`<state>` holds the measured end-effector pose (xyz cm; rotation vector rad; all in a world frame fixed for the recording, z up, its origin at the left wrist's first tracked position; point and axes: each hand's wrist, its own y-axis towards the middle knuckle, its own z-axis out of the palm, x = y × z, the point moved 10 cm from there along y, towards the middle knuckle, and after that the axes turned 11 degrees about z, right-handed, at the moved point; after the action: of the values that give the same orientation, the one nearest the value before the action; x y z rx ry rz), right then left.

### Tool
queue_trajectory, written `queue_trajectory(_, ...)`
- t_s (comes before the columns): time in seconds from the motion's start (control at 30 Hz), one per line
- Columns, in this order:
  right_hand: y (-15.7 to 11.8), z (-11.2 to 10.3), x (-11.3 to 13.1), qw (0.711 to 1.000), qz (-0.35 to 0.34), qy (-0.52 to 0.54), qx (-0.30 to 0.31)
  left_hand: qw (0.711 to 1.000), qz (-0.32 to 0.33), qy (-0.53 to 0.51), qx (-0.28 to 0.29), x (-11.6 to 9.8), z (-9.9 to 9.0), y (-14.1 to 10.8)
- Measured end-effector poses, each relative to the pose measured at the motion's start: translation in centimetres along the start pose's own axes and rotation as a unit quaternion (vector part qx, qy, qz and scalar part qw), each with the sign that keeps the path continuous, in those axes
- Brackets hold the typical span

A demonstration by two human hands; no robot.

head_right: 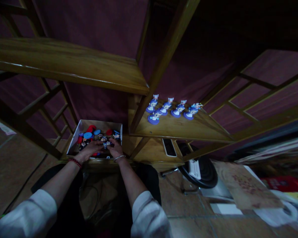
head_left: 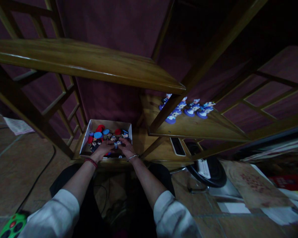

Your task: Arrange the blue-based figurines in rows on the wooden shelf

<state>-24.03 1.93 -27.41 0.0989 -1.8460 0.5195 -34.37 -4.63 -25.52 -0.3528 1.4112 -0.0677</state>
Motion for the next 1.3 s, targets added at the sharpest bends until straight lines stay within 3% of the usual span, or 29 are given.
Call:
queue_trajectory(0.13,-0.3,0.1,0.2,0.998,-0.001,-0.057,0.003,0.993,0.001,0.118,0.000,0.2,-0.5,0.1)
queue_trajectory(0.23,-1.4,0.2,1.8,0.989,-0.024,-0.146,0.006,0.987,-0.005,0.160,0.018,0.5,-0.4,0.2)
queue_trajectory(0.37,-3.5,-0.5,4.8,0.956,-0.098,-0.272,-0.036,0.983,-0.008,0.178,0.031,0.6,-0.3,0.6)
queue_trajectory(0.5,-4.8,-0.2,5.5,0.927,-0.145,-0.344,-0.023,0.963,0.043,0.266,-0.003,-1.0,-0.8,1.4)
queue_trajectory(0.67,-5.3,-0.3,4.9,0.918,-0.155,-0.363,-0.019,0.881,0.108,0.449,-0.103,-4.6,-2.2,1.6)
queue_trajectory(0.83,-5.5,-0.1,4.6,0.917,-0.152,-0.369,-0.012,0.841,0.121,0.520,-0.089,-5.0,-1.8,1.7)
queue_trajectory(1.07,-5.6,0.0,4.7,0.923,-0.144,-0.356,-0.013,0.811,0.143,0.563,-0.061,-3.9,-0.4,1.8)
queue_trajectory(1.3,-5.5,-0.1,4.5,0.927,-0.141,-0.349,-0.012,0.791,0.171,0.585,-0.047,-4.4,0.8,1.6)
